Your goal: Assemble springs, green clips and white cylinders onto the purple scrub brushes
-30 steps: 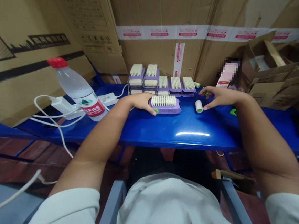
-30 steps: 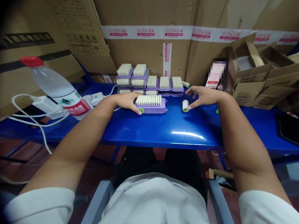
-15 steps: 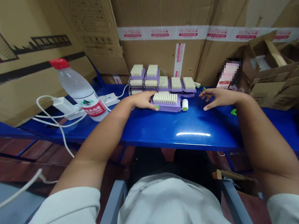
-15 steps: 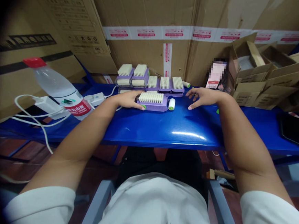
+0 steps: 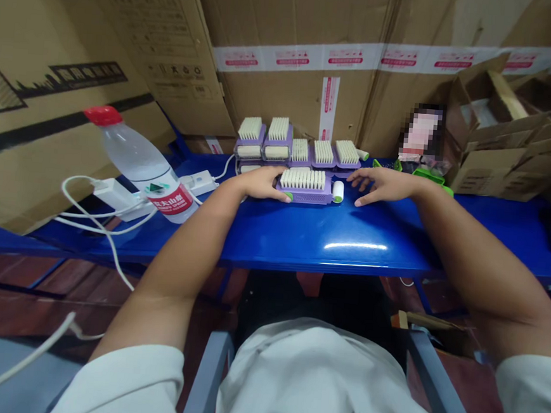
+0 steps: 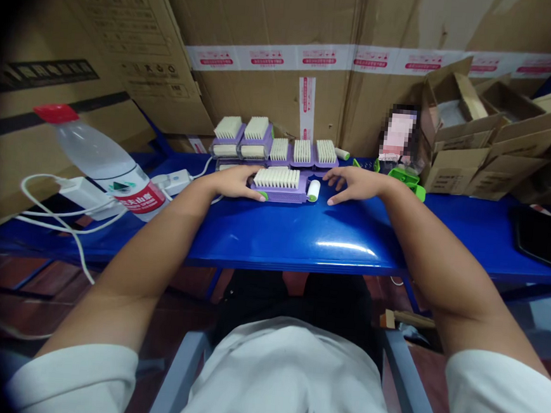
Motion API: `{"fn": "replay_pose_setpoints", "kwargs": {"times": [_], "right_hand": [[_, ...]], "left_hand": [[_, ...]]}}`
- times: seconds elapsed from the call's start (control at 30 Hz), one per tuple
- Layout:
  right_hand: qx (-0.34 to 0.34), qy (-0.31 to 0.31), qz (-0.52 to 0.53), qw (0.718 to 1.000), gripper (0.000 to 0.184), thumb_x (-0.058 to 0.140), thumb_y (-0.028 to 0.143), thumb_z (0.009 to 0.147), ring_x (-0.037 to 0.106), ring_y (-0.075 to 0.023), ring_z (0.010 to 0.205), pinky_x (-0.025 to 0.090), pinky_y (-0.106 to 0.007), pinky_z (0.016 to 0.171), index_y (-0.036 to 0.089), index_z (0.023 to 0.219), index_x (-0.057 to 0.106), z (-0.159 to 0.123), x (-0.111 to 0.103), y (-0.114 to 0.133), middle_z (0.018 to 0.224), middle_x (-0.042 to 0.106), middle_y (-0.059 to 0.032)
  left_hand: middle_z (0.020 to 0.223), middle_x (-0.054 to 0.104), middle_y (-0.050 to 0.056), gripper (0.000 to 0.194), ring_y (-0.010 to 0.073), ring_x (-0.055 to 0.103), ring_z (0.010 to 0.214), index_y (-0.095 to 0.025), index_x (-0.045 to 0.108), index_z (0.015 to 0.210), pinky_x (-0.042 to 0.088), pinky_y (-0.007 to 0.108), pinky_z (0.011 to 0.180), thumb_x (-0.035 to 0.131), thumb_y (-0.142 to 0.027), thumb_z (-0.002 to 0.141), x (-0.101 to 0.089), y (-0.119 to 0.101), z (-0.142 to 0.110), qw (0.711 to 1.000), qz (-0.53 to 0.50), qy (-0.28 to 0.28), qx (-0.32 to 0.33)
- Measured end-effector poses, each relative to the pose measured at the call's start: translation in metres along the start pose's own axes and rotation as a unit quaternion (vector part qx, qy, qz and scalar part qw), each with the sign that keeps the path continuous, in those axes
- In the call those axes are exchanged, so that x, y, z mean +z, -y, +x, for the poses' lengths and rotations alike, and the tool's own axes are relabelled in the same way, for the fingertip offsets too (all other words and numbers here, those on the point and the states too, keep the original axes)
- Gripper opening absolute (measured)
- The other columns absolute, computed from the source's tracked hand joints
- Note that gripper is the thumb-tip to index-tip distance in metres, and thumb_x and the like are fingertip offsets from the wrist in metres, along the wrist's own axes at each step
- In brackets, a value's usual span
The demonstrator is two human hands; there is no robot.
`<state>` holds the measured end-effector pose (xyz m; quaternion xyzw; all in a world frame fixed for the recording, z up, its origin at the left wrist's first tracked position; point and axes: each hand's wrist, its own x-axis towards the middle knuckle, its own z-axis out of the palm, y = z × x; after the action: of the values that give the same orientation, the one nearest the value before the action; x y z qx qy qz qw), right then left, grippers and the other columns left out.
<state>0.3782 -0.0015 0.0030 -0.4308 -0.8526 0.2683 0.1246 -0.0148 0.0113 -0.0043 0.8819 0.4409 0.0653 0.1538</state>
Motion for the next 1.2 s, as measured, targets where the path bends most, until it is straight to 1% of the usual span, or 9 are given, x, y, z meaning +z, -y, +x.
{"fn": "replay_pose_setpoints", "kwargs": {"times": [0.2, 0.53, 0.7, 0.77, 0.9, 0.97, 1.07, 1.13, 1.2], "right_hand": [[-0.011, 0.013, 0.004, 1.000, 0.076, 0.094, 0.065, 0.067, 0.076, -0.0327, 0.106, 0.063, -0.055, 0.102, 0.023, 0.130, 0.080, 0.004, 0.005, 0.001, 0.119, 0.082, -0.0127], [-0.017, 0.009, 0.041, 0.999, 0.069, 0.095, 0.061, 0.067, 0.075, -0.0371, 0.120, 0.062, -0.058, 0.108, 0.024, 0.123, 0.082, 0.002, 0.007, 0.014, 0.127, 0.081, -0.0139], [-0.004, -0.021, 0.046, 0.999, 0.074, 0.096, 0.060, 0.065, 0.076, -0.0360, 0.113, 0.062, -0.059, 0.106, 0.024, 0.128, 0.079, 0.006, 0.014, 0.013, 0.117, 0.081, -0.0129], [0.000, -0.035, 0.029, 0.999, 0.072, 0.095, 0.061, 0.065, 0.075, -0.0354, 0.110, 0.062, -0.059, 0.104, 0.025, 0.125, 0.079, 0.009, 0.019, 0.013, 0.113, 0.081, -0.0113], [0.007, -0.048, -0.001, 0.999, 0.066, 0.093, 0.060, 0.065, 0.075, -0.0362, 0.109, 0.064, -0.058, 0.101, 0.024, 0.118, 0.079, 0.013, 0.025, 0.019, 0.112, 0.080, -0.0118], [0.007, -0.040, -0.010, 0.999, 0.064, 0.092, 0.057, 0.064, 0.075, -0.0356, 0.106, 0.064, -0.057, 0.101, 0.023, 0.116, 0.078, 0.012, 0.023, 0.020, 0.108, 0.080, -0.0110], [0.008, 0.002, -0.024, 1.000, 0.062, 0.093, 0.051, 0.061, 0.076, -0.0342, 0.101, 0.064, -0.056, 0.100, 0.024, 0.114, 0.079, 0.005, 0.008, 0.013, 0.102, 0.081, -0.0082], [0.030, 0.025, -0.033, 0.999, 0.059, 0.093, 0.050, 0.059, 0.077, -0.0353, 0.100, 0.065, -0.056, 0.100, 0.025, 0.111, 0.079, -0.005, -0.007, 0.004, 0.101, 0.081, -0.0076], [0.064, 0.038, -0.043, 0.996, 0.056, 0.093, 0.050, 0.056, 0.078, -0.0381, 0.101, 0.064, -0.059, 0.099, 0.027, 0.106, 0.079, -0.014, -0.020, -0.005, 0.101, 0.081, -0.0079]], "left_hand": [[0.154, 0.071, 0.013, 0.093, 0.0356, 0.072, 0.134, -0.020, 0.059, 0.155, 0.056, 0.041, 0.113, 0.085, -0.065, 0.077, 0.001, 0.000, 0.001, 1.000, 0.000, 0.001, -0.001], [0.154, 0.071, 0.014, 0.095, 0.0378, 0.071, 0.134, -0.019, 0.060, 0.154, 0.055, 0.042, 0.113, 0.085, -0.068, 0.077, 0.000, -0.003, 0.000, 1.000, -0.007, 0.005, 0.006], [0.153, 0.071, 0.014, 0.094, 0.0377, 0.071, 0.135, -0.020, 0.062, 0.152, 0.056, 0.041, 0.112, 0.085, -0.068, 0.076, 0.001, -0.005, 0.000, 1.000, -0.010, 0.004, 0.010], [0.155, 0.070, 0.014, 0.097, 0.0384, 0.070, 0.137, -0.020, 0.061, 0.153, 0.054, 0.041, 0.115, 0.086, -0.070, 0.074, 0.002, -0.007, -0.001, 1.000, -0.001, 0.002, 0.013], [0.157, 0.068, 0.015, 0.103, 0.0405, 0.067, 0.140, -0.021, 0.059, 0.154, 0.052, 0.044, 0.117, 0.088, -0.072, 0.070, 0.002, -0.012, -0.001, 0.999, 0.028, 0.013, 0.010], [0.156, 0.068, 0.014, 0.105, 0.0404, 0.068, 0.139, -0.022, 0.058, 0.154, 0.053, 0.043, 0.116, 0.089, -0.071, 0.067, 0.000, -0.012, -0.001, 0.999, 0.032, 0.021, 0.010], [0.151, 0.071, 0.012, 0.103, 0.0386, 0.070, 0.134, -0.022, 0.061, 0.149, 0.054, 0.041, 0.113, 0.091, -0.067, 0.062, -0.004, -0.009, -0.002, 0.998, 0.016, 0.050, 0.014], [0.146, 0.075, 0.011, 0.098, 0.0372, 0.072, 0.131, -0.022, 0.066, 0.142, 0.055, 0.039, 0.109, 0.093, -0.064, 0.057, -0.009, -0.004, -0.004, 0.996, 0.000, 0.085, 0.015], [0.143, 0.077, 0.010, 0.096, 0.0357, 0.073, 0.128, -0.023, 0.067, 0.139, 0.056, 0.037, 0.106, 0.093, -0.064, 0.056, -0.014, 0.001, -0.007, 0.994, -0.006, 0.108, 0.014]]}}
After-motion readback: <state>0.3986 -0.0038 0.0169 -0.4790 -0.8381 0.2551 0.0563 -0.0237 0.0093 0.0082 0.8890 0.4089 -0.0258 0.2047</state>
